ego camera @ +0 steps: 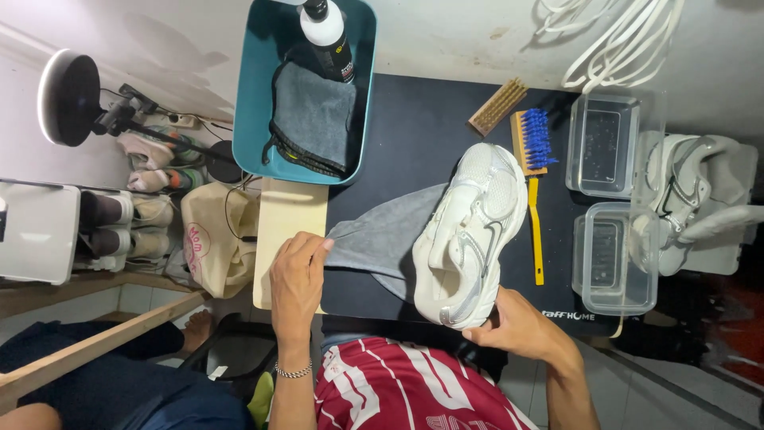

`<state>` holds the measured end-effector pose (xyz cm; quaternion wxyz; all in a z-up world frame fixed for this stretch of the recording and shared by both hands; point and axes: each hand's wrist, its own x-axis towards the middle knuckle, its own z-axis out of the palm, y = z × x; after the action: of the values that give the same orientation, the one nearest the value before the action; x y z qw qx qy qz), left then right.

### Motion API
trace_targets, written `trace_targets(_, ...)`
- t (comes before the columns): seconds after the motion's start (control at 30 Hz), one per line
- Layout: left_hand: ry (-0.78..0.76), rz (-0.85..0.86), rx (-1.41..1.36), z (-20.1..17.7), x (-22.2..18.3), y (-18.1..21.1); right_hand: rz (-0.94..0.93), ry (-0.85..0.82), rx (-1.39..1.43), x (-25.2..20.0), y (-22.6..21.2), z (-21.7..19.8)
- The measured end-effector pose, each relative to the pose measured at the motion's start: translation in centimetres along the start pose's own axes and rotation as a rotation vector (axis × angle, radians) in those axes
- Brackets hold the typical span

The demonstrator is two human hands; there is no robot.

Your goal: Cleaning the midsole of a sneaker using a small scrubbing tool and a cloth.

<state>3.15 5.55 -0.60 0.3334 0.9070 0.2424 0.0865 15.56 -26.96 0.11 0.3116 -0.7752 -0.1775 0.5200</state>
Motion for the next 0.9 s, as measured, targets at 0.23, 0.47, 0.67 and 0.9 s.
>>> trace_targets(0.23,0.040,-0.053,-0.026,0.9,-0.1,-0.8,0.055,-0.038,0.080,-0.7,-0.8,-0.3)
trace_targets(0.47,0.171,-0.056,-0.063,0.8,0.1,0.9,0.118,0.031,0.045,-0.7,-2.6,-0.3)
trace_targets(0.67,0.165,0.350,-0.276,1.1,0.6,5.6,0.130,0.059,0.061,-0.6,-4.5,-0.2)
trace_targets(0.9,-0.080,0.705,-0.239,2.6,3.5,8.3,0.115,0.103,0.044,-0.4,-3.4,0.2)
